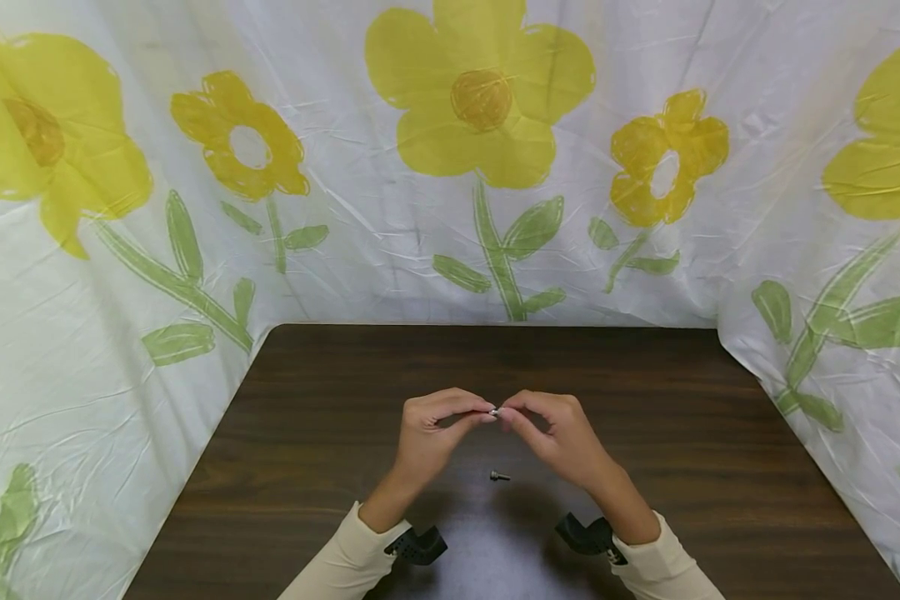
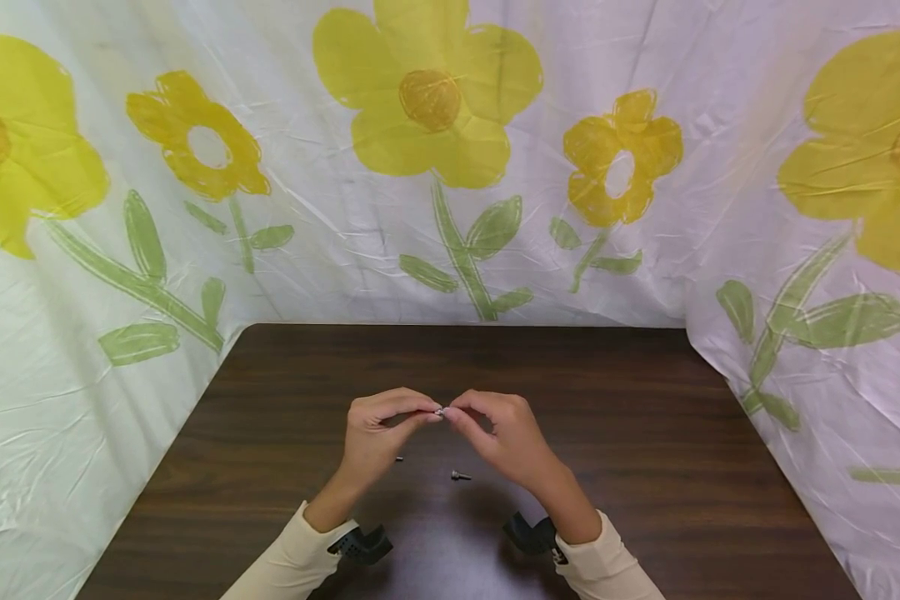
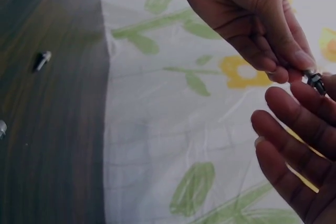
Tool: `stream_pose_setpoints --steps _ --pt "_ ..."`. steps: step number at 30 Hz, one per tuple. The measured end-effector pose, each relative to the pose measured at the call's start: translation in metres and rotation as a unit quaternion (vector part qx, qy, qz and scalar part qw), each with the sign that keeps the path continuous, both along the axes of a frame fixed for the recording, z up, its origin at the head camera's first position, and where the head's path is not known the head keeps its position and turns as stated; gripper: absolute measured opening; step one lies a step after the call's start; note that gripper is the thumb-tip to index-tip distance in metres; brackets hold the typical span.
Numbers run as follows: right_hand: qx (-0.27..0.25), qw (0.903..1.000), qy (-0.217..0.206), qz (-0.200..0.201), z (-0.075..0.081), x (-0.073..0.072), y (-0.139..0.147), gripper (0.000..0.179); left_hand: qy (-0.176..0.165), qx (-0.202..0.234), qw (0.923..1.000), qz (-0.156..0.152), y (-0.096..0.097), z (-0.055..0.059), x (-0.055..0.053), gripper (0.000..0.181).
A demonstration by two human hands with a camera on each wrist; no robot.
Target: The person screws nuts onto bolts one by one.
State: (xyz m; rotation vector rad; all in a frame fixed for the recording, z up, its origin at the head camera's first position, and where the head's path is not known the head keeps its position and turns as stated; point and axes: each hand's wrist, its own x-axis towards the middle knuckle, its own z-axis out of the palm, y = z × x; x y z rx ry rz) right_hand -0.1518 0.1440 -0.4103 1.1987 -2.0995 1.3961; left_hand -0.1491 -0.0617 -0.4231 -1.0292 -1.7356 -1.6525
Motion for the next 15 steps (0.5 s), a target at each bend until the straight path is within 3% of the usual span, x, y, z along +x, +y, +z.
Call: stream_pose_setpoints --steps 7,9,15 --pt "-0.006 0.9997 -0.015 -0.020 0.0000 0.0006 0.0020 0.026 -0.001 -0.001 1.0000 0.008 0.0006 0.0011 0.0008 0.019" --pt "-0.013 0.9996 -0.005 -0.024 0.0006 0.0004 0.0031 0.020 -0.004 0.002 0.9999 0.013 0.0002 0.0016 0.0009 0.019" --pt "-0.033 0.9981 0.050 -0.010 0.0020 -0.0029 0.0041 0.033 -0.008 0.008 0.9998 0.016 -0.0014 0.0019 0.0001 0.019"
